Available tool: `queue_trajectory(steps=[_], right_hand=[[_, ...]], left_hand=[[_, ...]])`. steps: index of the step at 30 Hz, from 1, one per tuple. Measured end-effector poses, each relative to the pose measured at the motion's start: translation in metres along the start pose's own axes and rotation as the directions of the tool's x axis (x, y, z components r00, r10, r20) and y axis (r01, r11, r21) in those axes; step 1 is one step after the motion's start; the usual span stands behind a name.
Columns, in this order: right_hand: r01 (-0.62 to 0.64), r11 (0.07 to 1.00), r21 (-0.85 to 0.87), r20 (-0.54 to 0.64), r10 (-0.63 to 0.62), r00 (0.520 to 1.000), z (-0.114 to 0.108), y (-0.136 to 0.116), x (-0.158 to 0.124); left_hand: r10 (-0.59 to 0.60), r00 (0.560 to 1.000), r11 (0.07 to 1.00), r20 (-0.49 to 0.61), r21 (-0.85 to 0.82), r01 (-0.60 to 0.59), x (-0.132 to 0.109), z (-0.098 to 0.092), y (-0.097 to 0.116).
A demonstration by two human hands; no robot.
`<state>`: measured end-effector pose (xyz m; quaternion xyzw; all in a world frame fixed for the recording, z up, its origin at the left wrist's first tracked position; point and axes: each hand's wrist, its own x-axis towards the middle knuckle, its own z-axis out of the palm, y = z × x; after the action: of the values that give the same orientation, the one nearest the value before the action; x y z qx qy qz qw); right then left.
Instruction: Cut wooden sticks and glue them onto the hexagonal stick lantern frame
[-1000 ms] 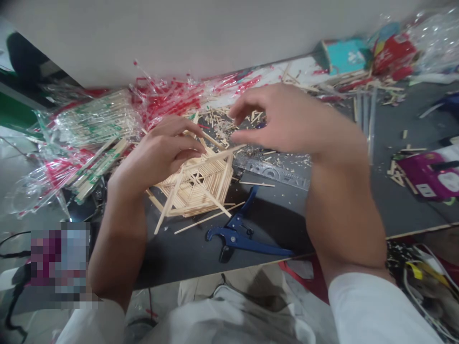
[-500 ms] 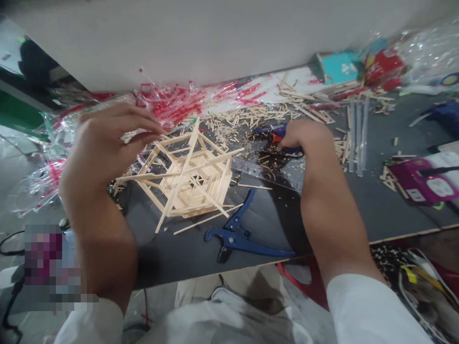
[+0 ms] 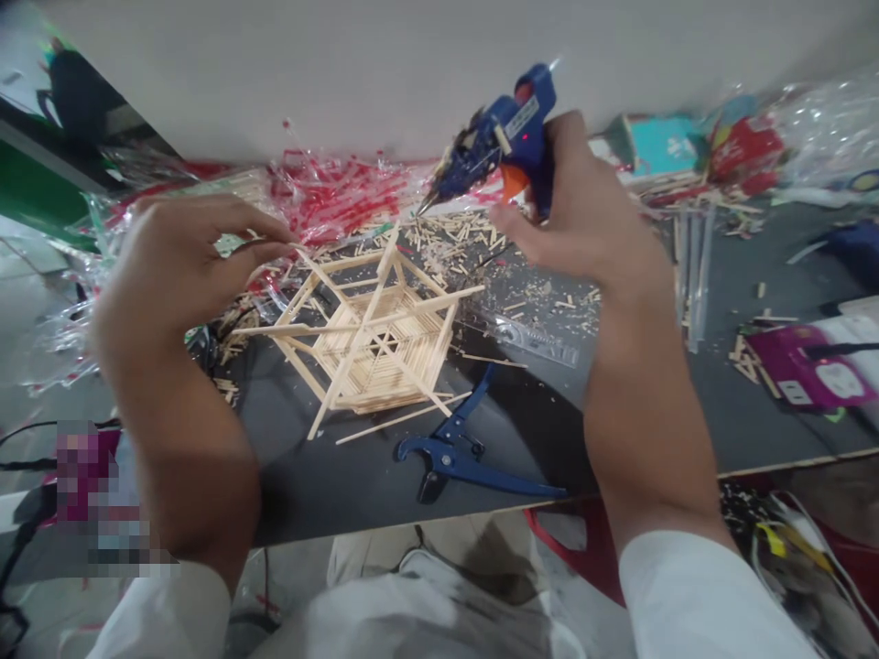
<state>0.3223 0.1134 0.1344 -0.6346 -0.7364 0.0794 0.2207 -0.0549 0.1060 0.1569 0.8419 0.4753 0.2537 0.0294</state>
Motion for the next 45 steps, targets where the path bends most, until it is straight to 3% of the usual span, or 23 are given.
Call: queue_trajectory(steps=[5,10,17,45], right_hand=[[0.089,0.994,-0.069,-0.035,-0.092,0.995,0.006,-0.026,-0.008],[0.174,0.967,-0.185,-0.047,-0.185,0.982,0.016,-0.031,-0.006],[0.141,0.958,-0.251,-0.025,-0.153,0.988,0.023,-0.029,-0.005],[0.184,0.95,-0.252,-0.023,-0.196,0.98,0.023,-0.027,-0.005]], left_hand=[[0.014,1.0,1.0,0.007,0.019,-0.014,0.001,0.001,0.001],[-0.004,1.0,1.0,0.027,-0.026,0.004,0.002,0.001,-0.001],[-0.094,0.993,0.993,0.076,-0.069,0.1,0.003,-0.002,0.005],[-0.07,0.996,0.996,0.061,0.056,0.067,-0.003,-0.012,0.02]])
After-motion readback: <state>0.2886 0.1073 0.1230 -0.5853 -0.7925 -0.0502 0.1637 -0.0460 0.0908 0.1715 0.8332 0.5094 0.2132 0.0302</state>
